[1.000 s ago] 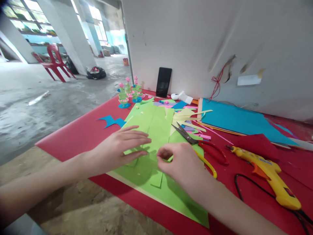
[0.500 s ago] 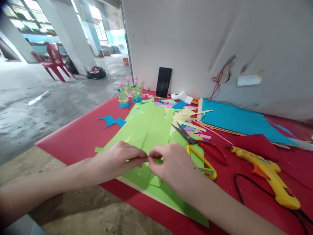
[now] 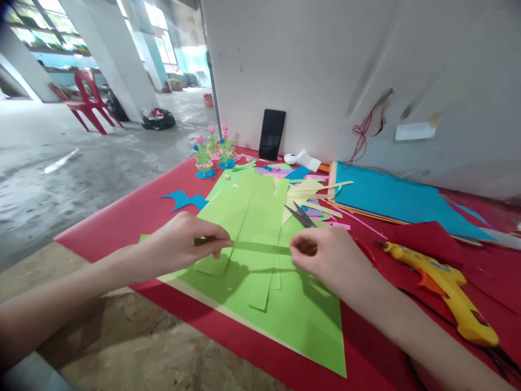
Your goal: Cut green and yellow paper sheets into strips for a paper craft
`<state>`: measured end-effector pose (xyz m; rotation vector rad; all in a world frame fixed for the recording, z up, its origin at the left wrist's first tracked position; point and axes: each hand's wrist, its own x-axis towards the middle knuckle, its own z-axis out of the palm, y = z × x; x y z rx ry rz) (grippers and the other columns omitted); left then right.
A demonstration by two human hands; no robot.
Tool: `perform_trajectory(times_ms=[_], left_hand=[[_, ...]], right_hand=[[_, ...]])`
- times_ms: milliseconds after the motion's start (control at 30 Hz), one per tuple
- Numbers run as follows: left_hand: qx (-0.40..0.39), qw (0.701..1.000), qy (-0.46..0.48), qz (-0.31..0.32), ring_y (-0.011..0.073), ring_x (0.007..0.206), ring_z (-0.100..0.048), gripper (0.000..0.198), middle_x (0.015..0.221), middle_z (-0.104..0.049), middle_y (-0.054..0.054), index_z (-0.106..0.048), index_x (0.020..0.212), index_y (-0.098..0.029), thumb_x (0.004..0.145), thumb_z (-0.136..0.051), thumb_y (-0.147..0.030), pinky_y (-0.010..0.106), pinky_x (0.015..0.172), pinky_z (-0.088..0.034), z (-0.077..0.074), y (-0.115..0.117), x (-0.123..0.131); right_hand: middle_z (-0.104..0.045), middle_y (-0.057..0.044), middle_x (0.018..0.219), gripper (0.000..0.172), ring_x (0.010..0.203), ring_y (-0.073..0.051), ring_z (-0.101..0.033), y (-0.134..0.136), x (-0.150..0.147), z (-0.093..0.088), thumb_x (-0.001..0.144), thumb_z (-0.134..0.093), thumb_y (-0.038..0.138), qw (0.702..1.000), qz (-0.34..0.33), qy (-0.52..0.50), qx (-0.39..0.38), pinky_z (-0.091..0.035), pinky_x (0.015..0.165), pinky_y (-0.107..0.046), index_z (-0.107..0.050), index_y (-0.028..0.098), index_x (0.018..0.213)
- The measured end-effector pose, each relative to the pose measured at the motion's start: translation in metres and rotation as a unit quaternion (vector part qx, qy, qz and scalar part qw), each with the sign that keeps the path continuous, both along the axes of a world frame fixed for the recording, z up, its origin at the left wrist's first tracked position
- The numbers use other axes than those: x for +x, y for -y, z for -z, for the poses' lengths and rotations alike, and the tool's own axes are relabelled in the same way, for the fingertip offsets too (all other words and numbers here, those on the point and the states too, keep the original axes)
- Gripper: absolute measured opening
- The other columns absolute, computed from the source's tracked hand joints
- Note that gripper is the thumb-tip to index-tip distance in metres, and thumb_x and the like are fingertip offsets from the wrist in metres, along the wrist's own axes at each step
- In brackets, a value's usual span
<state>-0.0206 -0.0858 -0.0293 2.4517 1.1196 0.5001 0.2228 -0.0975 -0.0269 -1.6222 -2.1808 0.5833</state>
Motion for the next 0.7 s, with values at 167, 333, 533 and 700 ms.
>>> perform_trajectory(times_ms=[167, 333, 533, 700], left_hand=[[-0.055, 0.998, 0.007, -0.008, 0.0049, 0.04, -0.044, 0.025, 0.057, -0.065, -0.002, -0.064, 0.072, -0.016, 0.081, -0.046, -0.031, 0.015, 0.04, -0.032, -0.006, -0.009, -0.008], [-0.101, 0.995, 0.012, -0.014, 0.0048, 0.039, -0.04, 0.027, 0.057, -0.065, -0.002, -0.064, 0.072, -0.016, 0.08, -0.047, -0.036, 0.016, 0.037, -0.028, -0.005, -0.015, -0.013], [-0.2, 0.972, 0.114, -0.041, 0.0064, 0.045, -0.049, 0.023, 0.057, -0.064, -0.002, -0.057, 0.078, -0.016, 0.081, -0.046, -0.036, 0.016, 0.043, -0.034, -0.003, -0.019, -0.015], [-0.369, 0.861, 0.351, -0.013, 0.0119, 0.064, -0.062, 0.011, 0.067, -0.067, 0.002, -0.043, 0.083, -0.017, 0.086, -0.04, -0.027, 0.024, 0.063, -0.046, 0.003, -0.014, -0.002]], right_hand=[[-0.067, -0.003, 0.064, 0.011, 0.06, -0.019, -0.063, -0.002, 0.029, 0.003, 0.065, -0.058, 0.03, 0.998, 0.059, 0.007, -0.016, -0.05, 0.058, -0.029, -0.064, 0.021, 0.065], [-0.068, -0.003, 0.066, 0.01, 0.062, -0.021, -0.063, -0.008, 0.046, 0.002, 0.065, -0.058, 0.032, 0.996, 0.074, 0.054, 0.012, -0.048, 0.055, -0.031, -0.063, 0.024, 0.062], [-0.068, -0.006, 0.067, 0.01, 0.062, -0.022, -0.061, -0.013, 0.058, -0.005, 0.066, -0.058, 0.028, 0.979, 0.145, 0.132, 0.061, -0.042, 0.056, -0.033, -0.062, 0.024, 0.058], [-0.068, -0.007, 0.088, 0.035, 0.08, -0.022, -0.062, 0.003, 0.021, 0.003, 0.075, -0.047, 0.049, 0.975, 0.023, -0.156, -0.159, -0.05, 0.067, -0.033, -0.064, 0.021, 0.088]])
